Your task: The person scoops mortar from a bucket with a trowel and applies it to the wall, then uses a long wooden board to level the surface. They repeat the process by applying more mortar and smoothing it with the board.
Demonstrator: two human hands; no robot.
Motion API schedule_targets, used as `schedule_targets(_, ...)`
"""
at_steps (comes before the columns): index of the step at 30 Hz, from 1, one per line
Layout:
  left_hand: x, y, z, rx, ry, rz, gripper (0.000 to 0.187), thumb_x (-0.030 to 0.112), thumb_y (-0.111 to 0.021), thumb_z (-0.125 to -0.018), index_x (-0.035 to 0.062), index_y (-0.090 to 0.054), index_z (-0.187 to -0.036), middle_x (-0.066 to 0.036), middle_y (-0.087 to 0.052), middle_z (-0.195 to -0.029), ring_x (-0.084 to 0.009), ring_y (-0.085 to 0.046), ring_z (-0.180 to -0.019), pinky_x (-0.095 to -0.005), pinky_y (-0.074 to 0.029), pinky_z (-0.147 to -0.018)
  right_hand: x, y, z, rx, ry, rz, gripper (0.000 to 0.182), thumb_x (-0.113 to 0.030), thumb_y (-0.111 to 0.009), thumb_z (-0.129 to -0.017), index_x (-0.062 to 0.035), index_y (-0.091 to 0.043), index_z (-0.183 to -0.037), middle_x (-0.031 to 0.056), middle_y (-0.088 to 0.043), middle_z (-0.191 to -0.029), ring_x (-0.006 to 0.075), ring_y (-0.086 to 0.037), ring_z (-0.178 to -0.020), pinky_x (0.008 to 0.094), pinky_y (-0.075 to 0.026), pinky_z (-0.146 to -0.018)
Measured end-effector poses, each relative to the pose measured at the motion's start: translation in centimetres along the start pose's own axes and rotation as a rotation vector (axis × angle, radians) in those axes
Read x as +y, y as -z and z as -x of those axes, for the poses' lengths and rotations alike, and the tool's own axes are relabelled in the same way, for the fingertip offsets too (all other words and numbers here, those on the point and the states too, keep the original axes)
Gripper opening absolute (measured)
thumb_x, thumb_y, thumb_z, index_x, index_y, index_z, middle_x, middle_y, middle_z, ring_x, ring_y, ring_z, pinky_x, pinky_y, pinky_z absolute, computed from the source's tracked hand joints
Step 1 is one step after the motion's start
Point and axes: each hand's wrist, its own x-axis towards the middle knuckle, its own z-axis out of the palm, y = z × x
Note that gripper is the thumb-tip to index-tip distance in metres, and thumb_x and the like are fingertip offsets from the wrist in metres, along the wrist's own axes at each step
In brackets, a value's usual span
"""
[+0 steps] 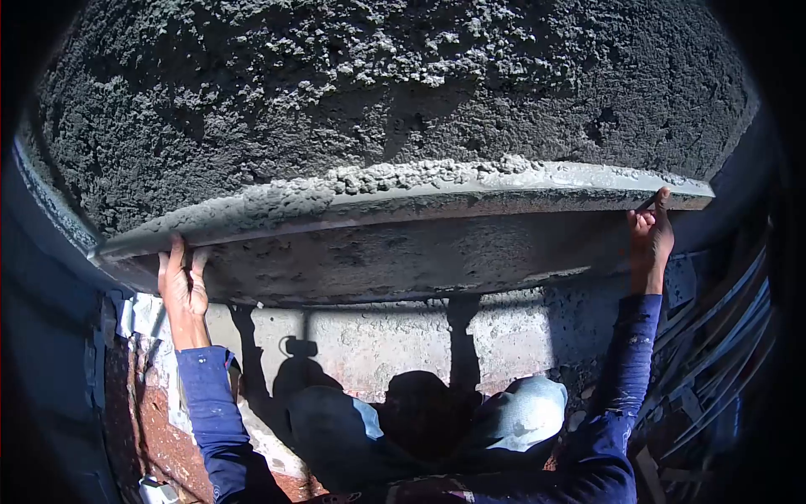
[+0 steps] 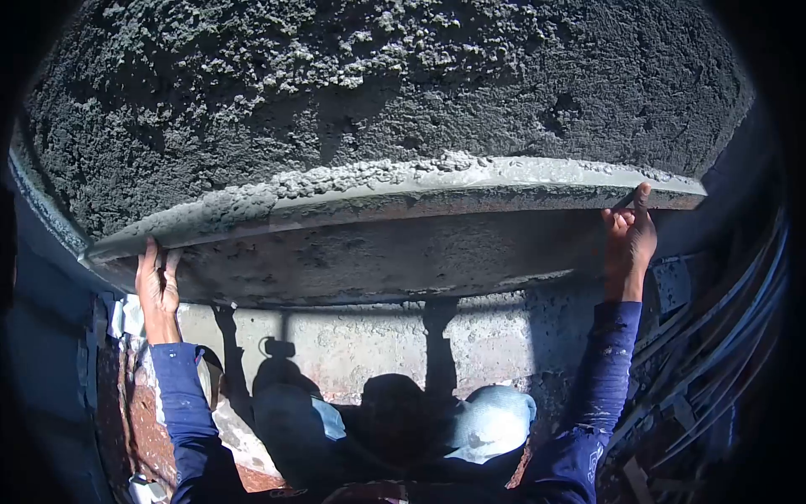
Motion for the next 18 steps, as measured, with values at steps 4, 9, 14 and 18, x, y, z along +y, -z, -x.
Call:
schedule_targets(4, 1.4, -11.7, 6.3, -0.023, -0.102, 0.036, 0.053, 0.011, -0.072, -0.082, 0.0094, -0.044, -0.127, -0.003, -0.057, -0.114, -0.017, -0.056, -0.102, -0.0424, -0.054, -0.078, -3.4, 8.2, -10.8, -0.007, 0.05, -0.064, 0.032, -0.033, -0.066, -0.087, -0.0084, -0.058, -0.105, -0.0021, -0.048, -0.082, 0.0082, -0.049, -0.075, 0.0249, -0.047, -0.068)
schedule_targets(9, 5.8, -12.3, 2.3, 0.012, -0.219, 0.048, 0.048, 0.019, -0.077, -0.078, 0.0104, -0.052, -0.118, 0.002, -0.061, -0.104, -0.0123, -0.056, -0.097, -0.0394, -0.05, -0.078, -7.3, 4.6, -11.8, -0.071, 0.177, -0.061, 0.033, -0.033, -0.067, -0.086, -0.0057, -0.061, -0.105, -0.0008, -0.051, -0.076, 0.0084, -0.051, -0.071, 0.0236, -0.049, -0.071)
schedule_targets(14, 10.9, -3.2, -7.2, 0.009, -0.194, 0.059, 0.04, 0.019, -0.077, -0.077, 0.0077, -0.058, -0.111, -0.002, -0.063, -0.106, -0.0156, -0.059, -0.1, -0.0339, -0.047, -0.087, -7.6, -6.4, -2.8, -0.041, 0.188, -0.142, 0.023, -0.026, -0.068, -0.086, -0.0083, -0.065, -0.101, -0.0034, -0.046, -0.065, 0.0047, -0.045, -0.058, 0.0231, -0.053, -0.069)
schedule_targets(18, 11.4, 4.9, -12.4, -0.025, -0.109, 0.051, 0.036, 0.016, -0.074, -0.08, 0.0066, -0.058, -0.111, -0.003, -0.062, -0.108, -0.0167, -0.058, -0.103, -0.0317, -0.052, -0.087, -5.0, -10.2, 3.5, -0.142, 0.121, -0.139, 0.026, -0.022, -0.064, -0.089, -0.0078, -0.063, -0.111, -0.0073, -0.055, -0.074, 0.0025, -0.049, -0.058, 0.0223, -0.053, -0.066)
